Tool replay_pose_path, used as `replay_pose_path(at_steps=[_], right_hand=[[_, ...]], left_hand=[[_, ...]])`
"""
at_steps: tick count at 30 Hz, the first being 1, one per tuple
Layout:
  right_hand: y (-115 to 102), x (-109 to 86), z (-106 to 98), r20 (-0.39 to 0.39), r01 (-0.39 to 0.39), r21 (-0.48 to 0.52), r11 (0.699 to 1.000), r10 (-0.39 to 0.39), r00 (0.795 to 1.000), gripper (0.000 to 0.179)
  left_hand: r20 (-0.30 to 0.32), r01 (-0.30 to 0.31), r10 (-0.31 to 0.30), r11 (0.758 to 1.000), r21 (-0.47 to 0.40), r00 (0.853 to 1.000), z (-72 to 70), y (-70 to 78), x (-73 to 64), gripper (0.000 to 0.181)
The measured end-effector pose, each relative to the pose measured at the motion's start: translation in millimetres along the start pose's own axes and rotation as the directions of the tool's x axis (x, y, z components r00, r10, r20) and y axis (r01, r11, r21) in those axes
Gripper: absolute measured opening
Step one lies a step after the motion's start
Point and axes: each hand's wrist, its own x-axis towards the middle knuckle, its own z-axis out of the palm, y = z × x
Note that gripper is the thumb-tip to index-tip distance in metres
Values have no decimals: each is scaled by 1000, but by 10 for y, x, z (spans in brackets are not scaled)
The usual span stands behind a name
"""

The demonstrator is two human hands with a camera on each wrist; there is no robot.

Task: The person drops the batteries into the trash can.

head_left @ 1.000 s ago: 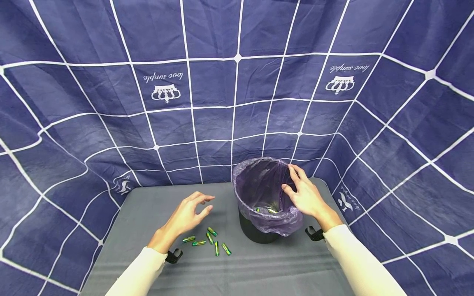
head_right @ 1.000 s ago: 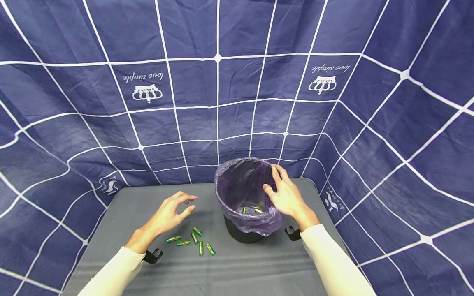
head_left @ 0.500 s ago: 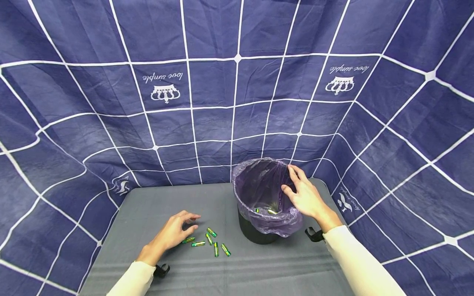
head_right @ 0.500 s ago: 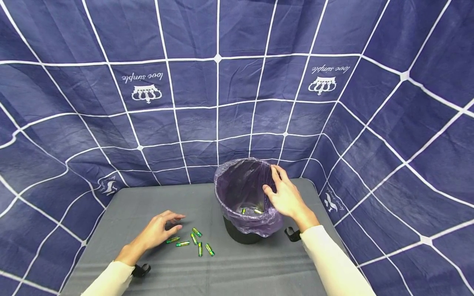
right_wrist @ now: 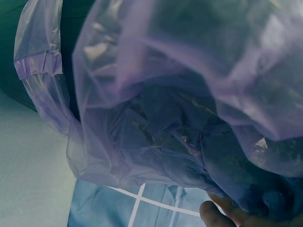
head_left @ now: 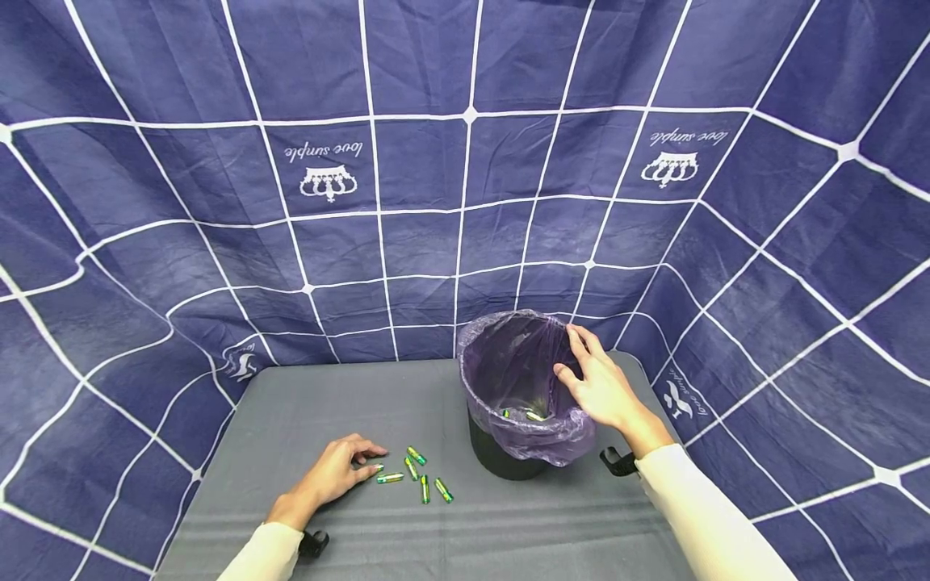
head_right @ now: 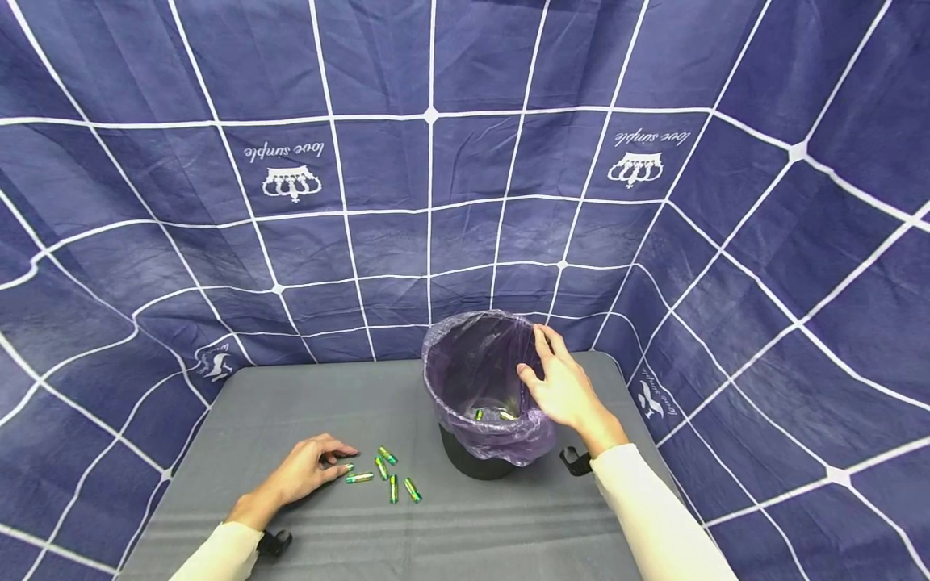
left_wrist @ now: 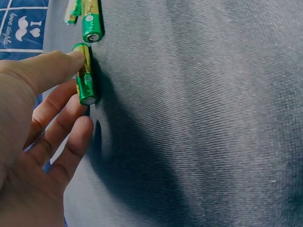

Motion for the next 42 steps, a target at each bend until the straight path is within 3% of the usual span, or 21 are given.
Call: replay_pose_path(at_steps=[9,17,23,30,42], right_hand=[[-6,-7,0,-3,-3,6,1000,3,1000,79],[-4,7,6,-3,1,4,1000,-1,1000,79],[5,13,14,-1,0,9,1000,0,1000,80],[19,16,17,-4,-1,6,1000,1,1000,79],[19,6,18,-4,4,6,1000,-4,1000,79]], left_hand=[[-22,33,-34,998,-59,999,79,-77,-43,29],[-61,51,-54,997,-52,997,80,-128,-81,29],[-5,51,-52,993,-106,999,23,-143,-130,44],[107,119,-97,969,-218,989,-28,-153,-156,57],[79,68,-55,982,-178,995,-19,-194,-171,53]])
